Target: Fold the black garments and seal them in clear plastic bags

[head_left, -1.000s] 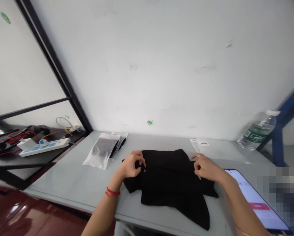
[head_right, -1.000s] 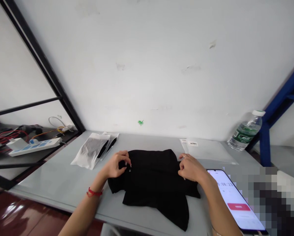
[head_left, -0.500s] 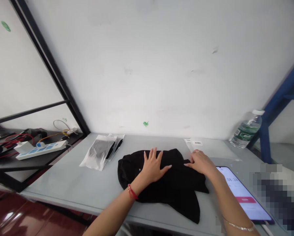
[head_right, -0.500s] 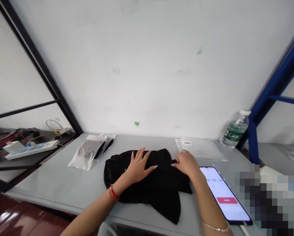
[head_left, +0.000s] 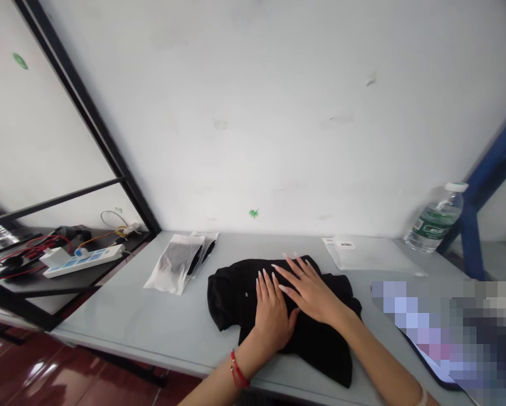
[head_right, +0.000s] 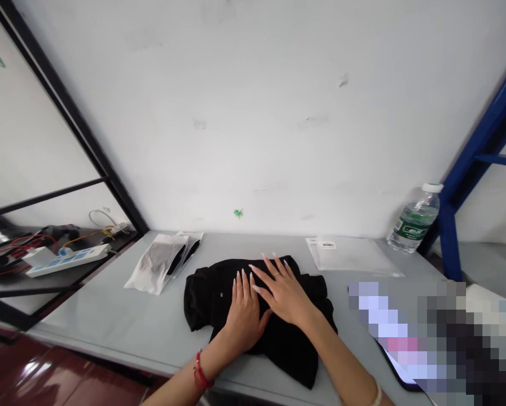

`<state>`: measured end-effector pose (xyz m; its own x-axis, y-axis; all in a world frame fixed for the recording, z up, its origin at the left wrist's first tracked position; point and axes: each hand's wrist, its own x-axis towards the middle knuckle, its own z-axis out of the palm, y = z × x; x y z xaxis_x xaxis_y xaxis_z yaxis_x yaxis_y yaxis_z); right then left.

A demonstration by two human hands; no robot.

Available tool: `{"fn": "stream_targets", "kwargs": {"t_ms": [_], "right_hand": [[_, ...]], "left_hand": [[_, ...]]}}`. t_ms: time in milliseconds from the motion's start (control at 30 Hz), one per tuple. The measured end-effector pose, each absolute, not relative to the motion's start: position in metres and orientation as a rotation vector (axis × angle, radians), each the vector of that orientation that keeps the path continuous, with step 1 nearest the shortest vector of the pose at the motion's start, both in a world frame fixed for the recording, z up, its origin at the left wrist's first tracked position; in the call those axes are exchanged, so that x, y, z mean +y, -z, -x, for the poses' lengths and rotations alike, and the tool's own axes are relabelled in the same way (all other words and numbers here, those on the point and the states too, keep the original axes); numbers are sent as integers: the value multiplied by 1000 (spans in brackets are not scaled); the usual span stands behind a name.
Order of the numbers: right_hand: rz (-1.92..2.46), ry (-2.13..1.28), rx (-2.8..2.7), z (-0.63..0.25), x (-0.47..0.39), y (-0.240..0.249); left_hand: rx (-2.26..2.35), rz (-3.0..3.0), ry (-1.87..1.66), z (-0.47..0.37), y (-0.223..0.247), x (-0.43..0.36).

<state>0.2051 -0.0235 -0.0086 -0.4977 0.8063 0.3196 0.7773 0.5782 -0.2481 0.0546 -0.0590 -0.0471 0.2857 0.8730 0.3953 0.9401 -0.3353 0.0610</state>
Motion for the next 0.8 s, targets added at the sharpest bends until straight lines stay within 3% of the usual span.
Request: {"fn": "stream_targets", "kwargs": {"t_ms": [200, 400, 667, 800], "right_hand": [[1114, -154, -2563, -188, -29, 22], [1121, -192, -2639, -180, -33, 26], [1127, -274, -2673, -180, -37, 22], [1111, -260, -2668, -180, -38, 22]], "left_hand": [[-1542, 2610, 574, 3, 28, -59], [-1999, 2016, 974, 75, 25, -69], [-2606, 1772, 1217, 112, 10, -46], [-2471, 1793, 1401, 111, 4, -39]]}}
